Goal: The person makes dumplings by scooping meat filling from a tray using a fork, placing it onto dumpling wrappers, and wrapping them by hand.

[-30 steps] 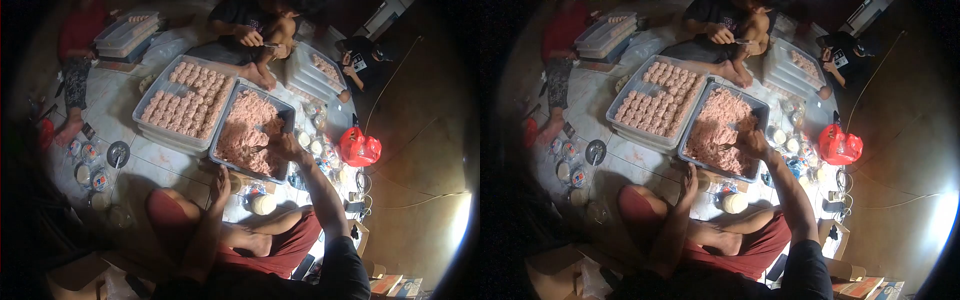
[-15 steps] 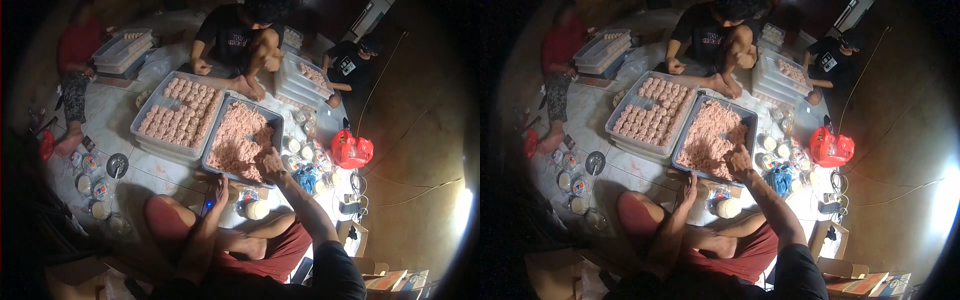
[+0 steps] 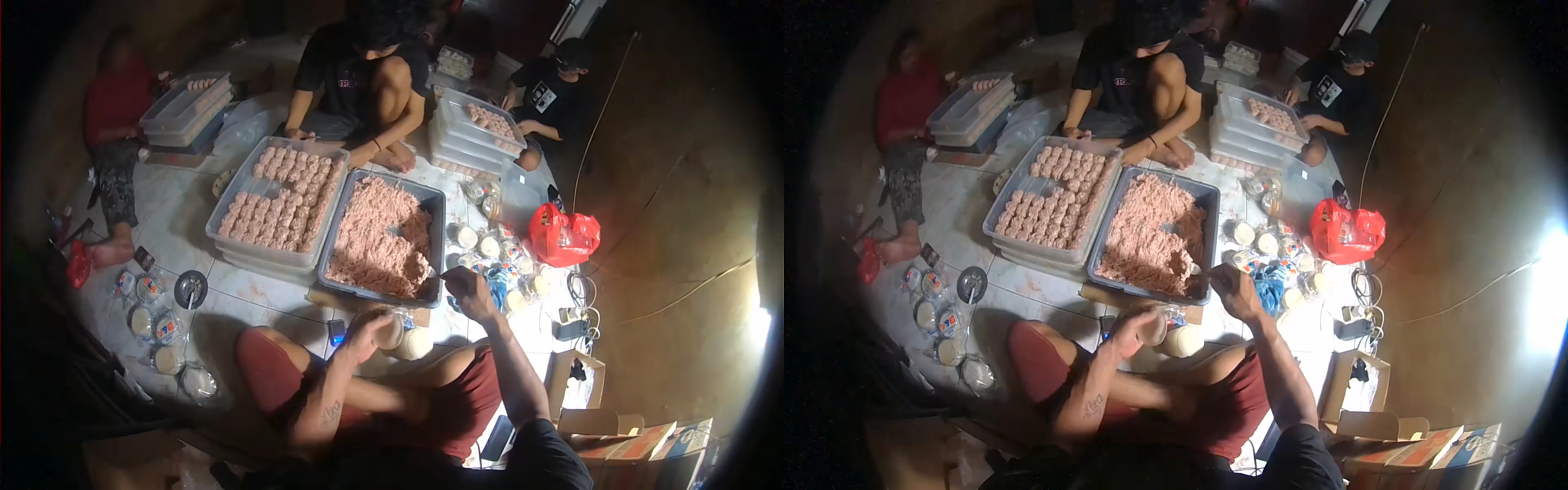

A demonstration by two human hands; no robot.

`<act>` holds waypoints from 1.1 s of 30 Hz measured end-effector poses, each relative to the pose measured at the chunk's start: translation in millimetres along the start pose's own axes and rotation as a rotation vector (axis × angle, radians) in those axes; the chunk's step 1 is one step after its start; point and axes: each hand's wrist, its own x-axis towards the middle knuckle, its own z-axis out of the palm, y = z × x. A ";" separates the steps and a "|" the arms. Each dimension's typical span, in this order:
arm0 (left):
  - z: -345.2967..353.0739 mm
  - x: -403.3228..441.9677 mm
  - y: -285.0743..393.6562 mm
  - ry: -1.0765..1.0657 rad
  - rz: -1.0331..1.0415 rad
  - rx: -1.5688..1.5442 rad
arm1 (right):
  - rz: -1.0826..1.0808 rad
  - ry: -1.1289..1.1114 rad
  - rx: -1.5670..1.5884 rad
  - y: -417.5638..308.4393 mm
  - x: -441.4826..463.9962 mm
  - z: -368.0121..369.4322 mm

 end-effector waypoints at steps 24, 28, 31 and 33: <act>32.8 -28.9 11.9 -0.054 -0.044 -0.664 | 0.245 0.051 0.410 16.6 -27.1 31.0; 37.7 -4.0 30.2 -0.115 0.064 -0.626 | 0.214 0.093 0.552 -17.9 -43.2 20.0; 71.0 -1.8 56.7 -0.106 0.177 -0.542 | 0.024 0.299 0.513 -52.5 -58.1 28.1; 88.4 -1.2 61.3 -0.098 0.223 -0.613 | -0.021 0.252 0.473 -42.1 -67.5 44.3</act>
